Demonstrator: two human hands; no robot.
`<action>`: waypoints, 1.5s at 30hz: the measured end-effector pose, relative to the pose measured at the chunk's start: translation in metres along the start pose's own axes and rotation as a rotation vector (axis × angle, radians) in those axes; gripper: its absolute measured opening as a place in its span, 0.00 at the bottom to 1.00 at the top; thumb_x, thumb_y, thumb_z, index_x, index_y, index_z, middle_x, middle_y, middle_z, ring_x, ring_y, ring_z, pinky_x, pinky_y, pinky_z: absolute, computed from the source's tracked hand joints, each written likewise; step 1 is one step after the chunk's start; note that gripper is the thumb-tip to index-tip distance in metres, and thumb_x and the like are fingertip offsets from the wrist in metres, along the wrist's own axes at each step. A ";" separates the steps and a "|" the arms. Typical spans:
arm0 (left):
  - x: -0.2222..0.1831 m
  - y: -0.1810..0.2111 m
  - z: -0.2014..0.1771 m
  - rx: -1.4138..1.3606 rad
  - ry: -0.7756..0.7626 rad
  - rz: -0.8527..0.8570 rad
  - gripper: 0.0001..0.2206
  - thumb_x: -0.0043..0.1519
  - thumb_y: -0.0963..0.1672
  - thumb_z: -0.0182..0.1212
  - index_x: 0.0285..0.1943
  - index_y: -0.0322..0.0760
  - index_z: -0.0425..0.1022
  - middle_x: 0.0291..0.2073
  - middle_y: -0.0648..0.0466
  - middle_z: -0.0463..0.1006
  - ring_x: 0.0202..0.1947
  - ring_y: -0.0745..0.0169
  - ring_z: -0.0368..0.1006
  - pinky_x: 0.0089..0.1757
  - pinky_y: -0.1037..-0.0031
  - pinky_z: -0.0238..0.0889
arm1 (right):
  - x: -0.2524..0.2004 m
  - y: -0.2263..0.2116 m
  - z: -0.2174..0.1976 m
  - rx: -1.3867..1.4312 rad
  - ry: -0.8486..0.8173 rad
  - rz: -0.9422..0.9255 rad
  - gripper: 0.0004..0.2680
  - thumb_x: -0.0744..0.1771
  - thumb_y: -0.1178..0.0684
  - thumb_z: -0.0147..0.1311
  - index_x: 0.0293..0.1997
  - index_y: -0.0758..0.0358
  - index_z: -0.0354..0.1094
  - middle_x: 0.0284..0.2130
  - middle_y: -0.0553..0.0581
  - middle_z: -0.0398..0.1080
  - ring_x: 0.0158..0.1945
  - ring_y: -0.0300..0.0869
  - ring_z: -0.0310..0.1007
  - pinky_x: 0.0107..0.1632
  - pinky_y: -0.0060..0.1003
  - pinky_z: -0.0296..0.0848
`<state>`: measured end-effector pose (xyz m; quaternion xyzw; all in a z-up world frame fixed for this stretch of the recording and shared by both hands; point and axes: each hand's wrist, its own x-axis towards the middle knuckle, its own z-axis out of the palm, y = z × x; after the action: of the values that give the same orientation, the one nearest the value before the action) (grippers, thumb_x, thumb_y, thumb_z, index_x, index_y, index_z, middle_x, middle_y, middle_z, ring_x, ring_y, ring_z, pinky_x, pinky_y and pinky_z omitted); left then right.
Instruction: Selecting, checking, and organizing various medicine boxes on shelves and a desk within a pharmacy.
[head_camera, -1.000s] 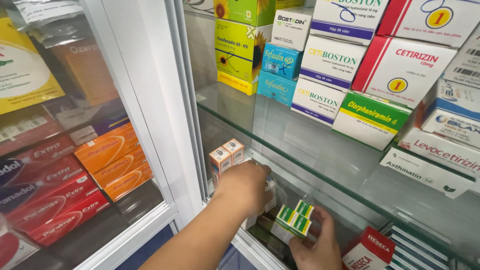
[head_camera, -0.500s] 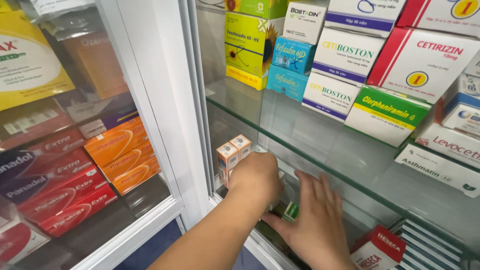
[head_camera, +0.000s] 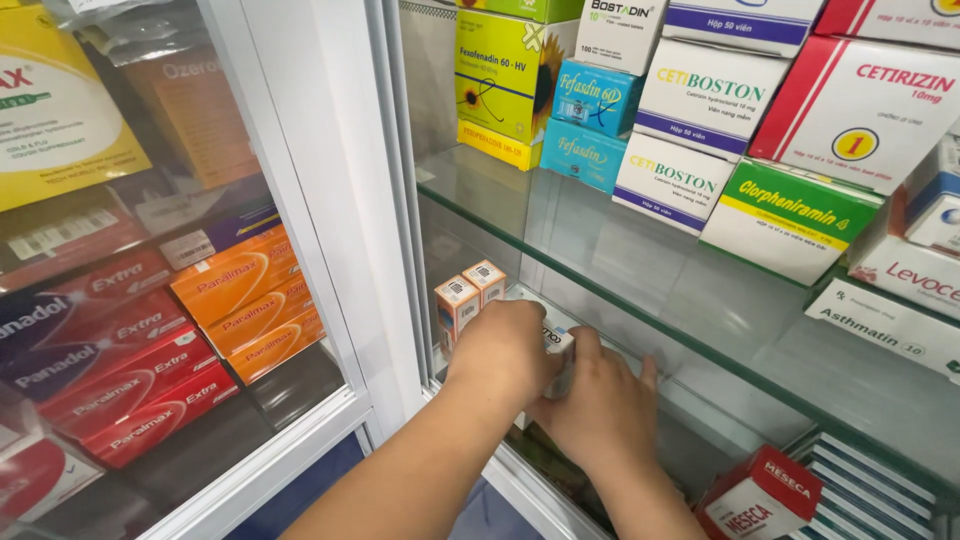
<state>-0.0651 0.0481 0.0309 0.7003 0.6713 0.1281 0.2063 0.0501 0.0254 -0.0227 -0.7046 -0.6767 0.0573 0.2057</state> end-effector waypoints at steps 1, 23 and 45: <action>-0.001 0.000 0.001 -0.003 0.032 0.021 0.15 0.53 0.47 0.71 0.43 0.33 0.81 0.41 0.41 0.83 0.44 0.43 0.80 0.46 0.60 0.74 | -0.001 0.001 0.000 0.006 0.022 -0.023 0.29 0.54 0.41 0.71 0.57 0.56 0.61 0.45 0.55 0.75 0.53 0.50 0.74 0.68 0.67 0.47; -0.002 0.005 0.003 0.019 0.083 -0.005 0.20 0.54 0.50 0.70 0.50 0.37 0.77 0.45 0.44 0.80 0.49 0.44 0.77 0.50 0.59 0.71 | -0.051 0.087 0.044 0.592 0.055 0.278 0.30 0.58 0.60 0.68 0.66 0.56 0.57 0.57 0.60 0.65 0.53 0.47 0.78 0.50 0.41 0.82; -0.003 0.009 -0.005 0.017 0.011 -0.021 0.25 0.50 0.51 0.75 0.53 0.37 0.74 0.46 0.44 0.81 0.49 0.47 0.79 0.49 0.60 0.72 | -0.044 0.072 0.050 0.906 -0.048 0.336 0.42 0.59 0.62 0.67 0.78 0.42 0.36 0.51 0.66 0.71 0.45 0.47 0.83 0.46 0.42 0.81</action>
<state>-0.0597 0.0453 0.0398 0.6942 0.6807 0.1243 0.1980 0.0952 -0.0071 -0.1034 -0.6421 -0.4649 0.3952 0.4641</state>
